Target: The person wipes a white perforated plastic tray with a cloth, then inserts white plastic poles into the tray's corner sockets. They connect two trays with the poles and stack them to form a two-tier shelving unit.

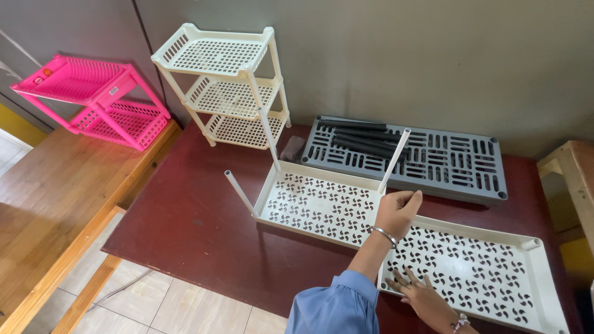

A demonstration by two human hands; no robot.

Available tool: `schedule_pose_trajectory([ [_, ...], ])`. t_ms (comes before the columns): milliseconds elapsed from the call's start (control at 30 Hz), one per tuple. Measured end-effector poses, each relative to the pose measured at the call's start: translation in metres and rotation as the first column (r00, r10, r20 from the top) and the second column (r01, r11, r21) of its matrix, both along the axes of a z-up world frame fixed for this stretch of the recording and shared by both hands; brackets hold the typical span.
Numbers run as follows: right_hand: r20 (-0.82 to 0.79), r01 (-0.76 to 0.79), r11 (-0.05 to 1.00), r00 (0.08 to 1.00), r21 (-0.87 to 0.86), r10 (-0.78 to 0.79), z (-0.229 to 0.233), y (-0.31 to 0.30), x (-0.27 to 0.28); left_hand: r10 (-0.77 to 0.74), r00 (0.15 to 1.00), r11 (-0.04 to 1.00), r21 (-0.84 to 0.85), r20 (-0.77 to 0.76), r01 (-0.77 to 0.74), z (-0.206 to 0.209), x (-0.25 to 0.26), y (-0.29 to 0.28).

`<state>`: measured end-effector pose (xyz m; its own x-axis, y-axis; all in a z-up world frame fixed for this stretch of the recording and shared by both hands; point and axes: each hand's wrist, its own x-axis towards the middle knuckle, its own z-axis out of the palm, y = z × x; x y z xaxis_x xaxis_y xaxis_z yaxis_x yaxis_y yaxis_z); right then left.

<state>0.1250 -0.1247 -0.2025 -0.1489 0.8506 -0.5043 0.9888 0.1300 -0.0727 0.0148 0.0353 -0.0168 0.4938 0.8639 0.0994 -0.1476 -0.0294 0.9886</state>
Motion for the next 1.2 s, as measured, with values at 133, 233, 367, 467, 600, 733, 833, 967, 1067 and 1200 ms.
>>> schedule_pose_trajectory([
  [133,0.084,-0.037,0.998,0.996,0.044,0.033,0.022,-0.001,-0.005,-0.047,0.997,0.995,-0.082,0.058,0.051,-0.005,0.002,0.004],
  [233,0.112,0.0,0.993,0.994,0.115,-0.013,0.055,0.005,0.003,-0.155,0.987,0.978,-0.136,0.035,0.158,-0.01,0.0,0.013],
  [367,0.14,0.037,0.985,0.988,0.169,-0.061,0.105,0.016,0.023,-0.273,0.941,0.917,-0.241,0.199,0.317,-0.014,-0.009,0.025],
  [467,-0.01,0.101,0.899,0.994,0.427,-0.107,0.146,0.027,0.04,-0.169,0.958,0.982,-0.045,0.23,0.184,-0.008,-0.018,0.028],
  [600,-0.223,0.219,0.782,0.969,0.583,-0.104,0.197,0.027,0.04,0.065,0.996,0.977,0.207,-0.066,-0.05,0.013,-0.032,0.022],
  [733,-0.077,0.121,0.793,0.993,0.597,-0.093,0.24,0.043,0.017,-0.171,0.983,0.985,0.014,0.066,0.17,0.045,-0.041,0.015],
  [833,0.061,0.03,0.806,0.995,0.591,-0.082,0.272,0.05,-0.009,-0.175,0.97,0.981,-0.052,0.171,0.186,0.068,-0.047,0.007],
  [967,0.232,-0.073,0.835,0.97,0.546,-0.067,0.313,0.062,-0.043,-0.177,0.909,0.973,-0.068,0.378,0.218,0.092,-0.067,0.012],
  [1067,0.32,-0.218,0.692,0.947,0.688,-0.019,0.331,0.07,-0.07,-0.007,0.968,0.993,-0.114,0.25,0.037,0.099,-0.096,0.018],
  [1200,0.36,-0.274,0.479,0.928,0.834,-0.097,0.334,0.08,-0.088,0.144,0.907,0.988,-0.106,0.395,-0.111,0.103,-0.142,0.047],
])
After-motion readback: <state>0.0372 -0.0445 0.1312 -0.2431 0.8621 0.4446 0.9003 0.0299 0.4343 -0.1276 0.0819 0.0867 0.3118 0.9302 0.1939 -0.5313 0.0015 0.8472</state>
